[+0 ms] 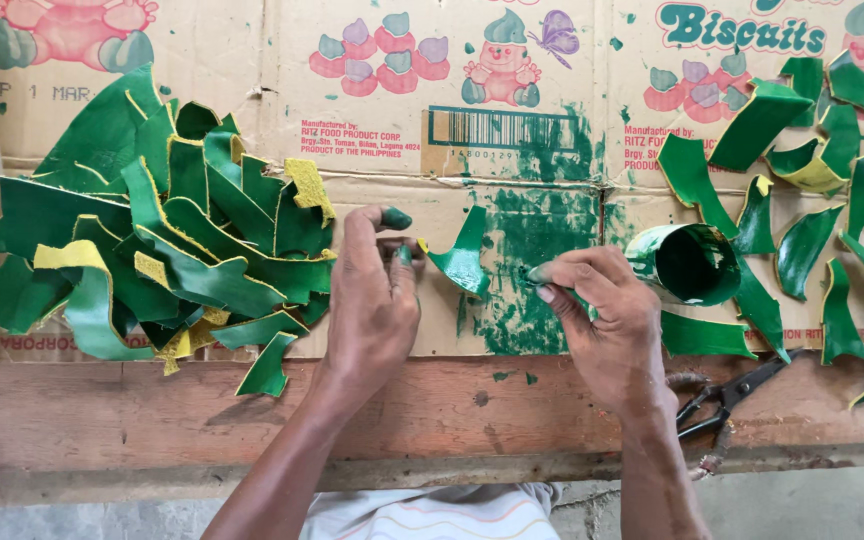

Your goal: The person repeatedly picks up green leaf-shaped pieces and applies green paint to their edges using a small brush. Painted pieces are placed on a cardboard surface to dry while unpainted pieces are kept in a pile.

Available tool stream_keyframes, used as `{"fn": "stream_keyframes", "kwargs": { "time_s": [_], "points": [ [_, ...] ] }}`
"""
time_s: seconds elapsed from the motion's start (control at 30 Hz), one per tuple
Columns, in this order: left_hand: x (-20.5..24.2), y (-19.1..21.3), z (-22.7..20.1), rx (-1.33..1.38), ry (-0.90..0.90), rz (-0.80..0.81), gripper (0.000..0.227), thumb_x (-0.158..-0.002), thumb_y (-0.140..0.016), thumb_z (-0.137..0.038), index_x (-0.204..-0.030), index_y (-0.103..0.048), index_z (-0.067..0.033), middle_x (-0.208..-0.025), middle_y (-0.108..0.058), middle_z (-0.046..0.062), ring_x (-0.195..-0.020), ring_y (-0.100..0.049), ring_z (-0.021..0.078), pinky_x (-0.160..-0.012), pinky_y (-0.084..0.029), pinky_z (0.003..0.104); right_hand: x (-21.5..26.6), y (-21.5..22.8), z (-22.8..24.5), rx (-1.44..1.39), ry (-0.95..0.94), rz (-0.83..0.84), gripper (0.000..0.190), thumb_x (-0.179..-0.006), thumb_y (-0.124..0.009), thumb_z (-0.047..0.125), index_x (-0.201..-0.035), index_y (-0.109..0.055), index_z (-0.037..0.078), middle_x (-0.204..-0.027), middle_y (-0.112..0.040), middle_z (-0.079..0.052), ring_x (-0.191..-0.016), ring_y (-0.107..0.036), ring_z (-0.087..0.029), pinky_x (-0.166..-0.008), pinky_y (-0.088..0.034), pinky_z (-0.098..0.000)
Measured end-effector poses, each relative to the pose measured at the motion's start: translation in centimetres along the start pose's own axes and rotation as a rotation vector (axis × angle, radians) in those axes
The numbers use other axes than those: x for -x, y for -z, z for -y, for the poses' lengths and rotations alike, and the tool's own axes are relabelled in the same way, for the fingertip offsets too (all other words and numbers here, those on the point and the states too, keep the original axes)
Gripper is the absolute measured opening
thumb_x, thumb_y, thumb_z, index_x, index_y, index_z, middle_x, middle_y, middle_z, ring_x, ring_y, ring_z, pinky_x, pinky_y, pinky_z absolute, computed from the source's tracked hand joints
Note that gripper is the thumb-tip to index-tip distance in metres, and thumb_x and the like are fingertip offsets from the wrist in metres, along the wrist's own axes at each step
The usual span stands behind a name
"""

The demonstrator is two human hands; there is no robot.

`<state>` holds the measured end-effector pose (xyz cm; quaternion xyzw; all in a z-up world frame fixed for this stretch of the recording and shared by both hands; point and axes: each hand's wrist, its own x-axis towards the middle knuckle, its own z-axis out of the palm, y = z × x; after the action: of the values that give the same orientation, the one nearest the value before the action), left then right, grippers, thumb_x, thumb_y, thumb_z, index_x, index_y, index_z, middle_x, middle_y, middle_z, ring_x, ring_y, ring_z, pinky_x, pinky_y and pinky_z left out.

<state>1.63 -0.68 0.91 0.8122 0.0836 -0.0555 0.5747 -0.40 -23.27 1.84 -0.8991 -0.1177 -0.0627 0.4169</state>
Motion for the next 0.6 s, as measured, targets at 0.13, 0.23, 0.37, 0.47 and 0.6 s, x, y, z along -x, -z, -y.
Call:
{"fn": "stream_keyframes", "kwargs": {
  "time_s": [0.13, 0.23, 0.37, 0.47, 0.6],
  "points": [
    [-0.4, 0.3, 0.2, 0.112, 0.061, 0.000, 0.030, -0.096, -0.054, 0.004, -0.125, -0.044, 0.0006, -0.106, -0.065, 0.011, -0.092, -0.070, 0.0138, -0.079, -0.061, 0.029, 0.8, -0.1, -0.5, 0.003, -0.014, -0.020, 0.022, -0.086, -0.077, -0.003, -0.106, -0.072, 0.006, -0.101, -0.070, -0.005, -0.092, -0.066, -0.019, -0.079, -0.053, -0.0311],
    [-0.9, 0.0, 0.7, 0.138, 0.035, -0.025, 0.035, -0.094, -0.060, 0.004, -0.125, -0.044, 0.0011, -0.109, -0.064, 0.011, -0.092, -0.068, 0.0133, -0.077, -0.061, 0.027, 1.0, -0.1, -0.3, -0.015, -0.030, -0.022, 0.022, -0.085, -0.077, -0.003, -0.105, -0.072, 0.006, -0.101, -0.070, -0.006, -0.093, -0.067, -0.020, -0.079, -0.054, -0.0312],
    [-1.3, -0.5, 1.2, 0.128, 0.045, -0.043, 0.039, -0.091, -0.062, 0.005, -0.126, -0.046, 0.0005, -0.104, -0.066, 0.009, -0.088, -0.069, 0.0121, -0.078, -0.062, 0.027, 1.2, -0.7, 0.4, -0.013, -0.014, -0.040, 0.022, -0.084, -0.077, -0.003, -0.104, -0.072, 0.006, -0.100, -0.070, -0.006, -0.093, -0.067, -0.021, -0.079, -0.054, -0.0315],
    [-1.0, -0.4, 1.4, 0.060, -0.123, -0.088, 0.032, -0.091, -0.063, 0.009, -0.121, -0.052, 0.0018, -0.103, -0.069, 0.012, -0.091, -0.072, 0.0174, -0.081, -0.060, 0.032, 1.2, -1.0, 0.8, -0.030, -0.007, -0.052, 0.022, -0.085, -0.077, -0.003, -0.104, -0.071, 0.006, -0.100, -0.069, -0.006, -0.094, -0.067, -0.021, -0.080, -0.054, -0.0316],
    [-0.9, -0.8, 2.0, -0.156, -0.494, -0.198, 0.035, -0.093, -0.061, 0.014, -0.125, -0.053, 0.0013, -0.105, -0.067, 0.018, -0.096, -0.070, 0.0287, -0.084, -0.057, 0.038, 1.3, -1.1, 1.1, -0.023, -0.018, -0.068, 0.022, -0.086, -0.077, -0.004, -0.105, -0.072, 0.005, -0.100, -0.069, -0.006, -0.094, -0.067, -0.021, -0.080, -0.054, -0.0315]
  ]
}}
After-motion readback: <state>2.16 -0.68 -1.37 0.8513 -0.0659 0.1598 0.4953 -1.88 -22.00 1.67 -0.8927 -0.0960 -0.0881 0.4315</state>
